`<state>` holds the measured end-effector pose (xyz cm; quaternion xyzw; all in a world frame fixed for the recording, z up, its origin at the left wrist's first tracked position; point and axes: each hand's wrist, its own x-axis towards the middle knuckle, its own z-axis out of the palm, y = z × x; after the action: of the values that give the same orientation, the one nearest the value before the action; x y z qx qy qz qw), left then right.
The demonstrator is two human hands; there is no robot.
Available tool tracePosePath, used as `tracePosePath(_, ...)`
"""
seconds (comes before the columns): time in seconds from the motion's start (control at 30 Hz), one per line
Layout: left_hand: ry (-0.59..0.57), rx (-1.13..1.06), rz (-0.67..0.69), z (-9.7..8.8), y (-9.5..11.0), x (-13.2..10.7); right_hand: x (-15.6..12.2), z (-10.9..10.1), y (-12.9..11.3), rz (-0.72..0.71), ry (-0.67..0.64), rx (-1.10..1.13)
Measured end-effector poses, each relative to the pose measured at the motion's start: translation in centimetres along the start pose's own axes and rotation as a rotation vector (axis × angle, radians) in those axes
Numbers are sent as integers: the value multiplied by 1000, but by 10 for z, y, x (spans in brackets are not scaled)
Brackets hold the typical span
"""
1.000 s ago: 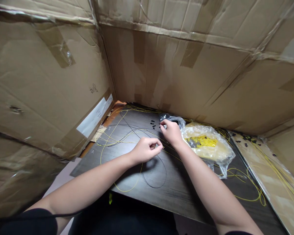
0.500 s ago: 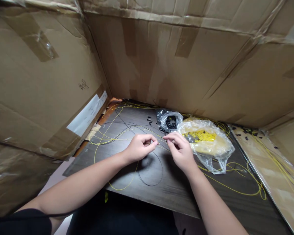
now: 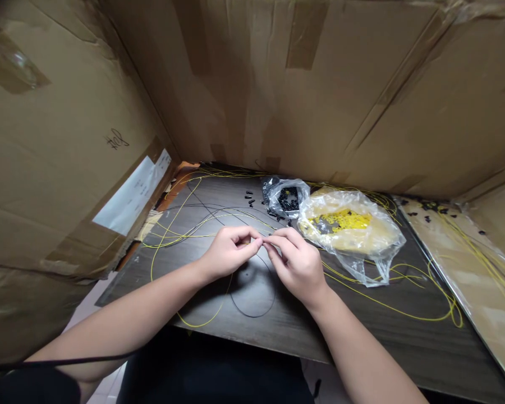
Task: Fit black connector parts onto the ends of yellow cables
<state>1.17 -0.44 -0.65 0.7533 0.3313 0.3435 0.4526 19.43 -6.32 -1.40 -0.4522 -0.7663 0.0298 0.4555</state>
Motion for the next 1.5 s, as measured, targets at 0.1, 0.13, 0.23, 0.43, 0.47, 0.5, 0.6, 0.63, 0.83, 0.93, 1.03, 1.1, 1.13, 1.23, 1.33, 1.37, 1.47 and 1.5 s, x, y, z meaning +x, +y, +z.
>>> tracePosePath(0.1, 7, -16, -3, 0, 1, 0, 1, -1, -2, 12, 11, -4)
tracePosePath(0.13, 12, -21, -3, 0, 1, 0, 1, -1, -2, 21, 15, 0)
tracePosePath(0.23, 22, -47, -7, 0, 3, -1, 1, -1, -3, 37, 19, 12)
tracePosePath(0.43, 5, -235, -64, -3, 7, 0, 2, -4, -6, 43, 32, 71)
tracePosePath(0.47, -16, -280, -75, -4, 7, 1, 3, -5, -7, 40, 33, 91)
tracePosePath(0.5, -42, -326, -88, -4, 7, 1, 3, -6, -8, 37, 34, 108)
tracePosePath(0.6, -117, -456, -148, -4, 5, 1, 5, -9, -11, 29, 43, 147)
tracePosePath(0.63, -129, -487, -166, -4, 5, 1, 5, -9, -12, 32, 45, 162)
tracePosePath(0.83, -144, -486, -134, -4, 10, 0, 5, -9, -14, 106, 52, 239)
tracePosePath(0.93, -153, -446, -106, -5, 12, -1, 5, -9, -14, 112, 62, 247)
tracePosePath(1.03, -154, -422, -92, -5, 13, -2, 4, -9, -14, 103, 60, 261)
tracePosePath(1.1, -152, -415, -89, -5, 13, -2, 5, -9, -14, 103, 53, 268)
tracePosePath(1.13, -154, -414, -87, -5, 12, -2, 5, -9, -14, 106, 50, 268)
tracePosePath(1.23, -162, -413, -78, -5, 12, -2, 5, -9, -14, 107, 47, 274)
tracePosePath(1.33, -167, -412, -73, -5, 12, -2, 5, -9, -13, 103, 51, 279)
tracePosePath(1.37, -169, -412, -73, -5, 13, -2, 5, -9, -13, 101, 51, 277)
tracePosePath(1.47, -175, -410, -70, -5, 13, -2, 5, -8, -13, 90, 50, 262)
tracePosePath(1.5, -175, -406, -69, -5, 14, -2, 5, -8, -13, 85, 48, 255)
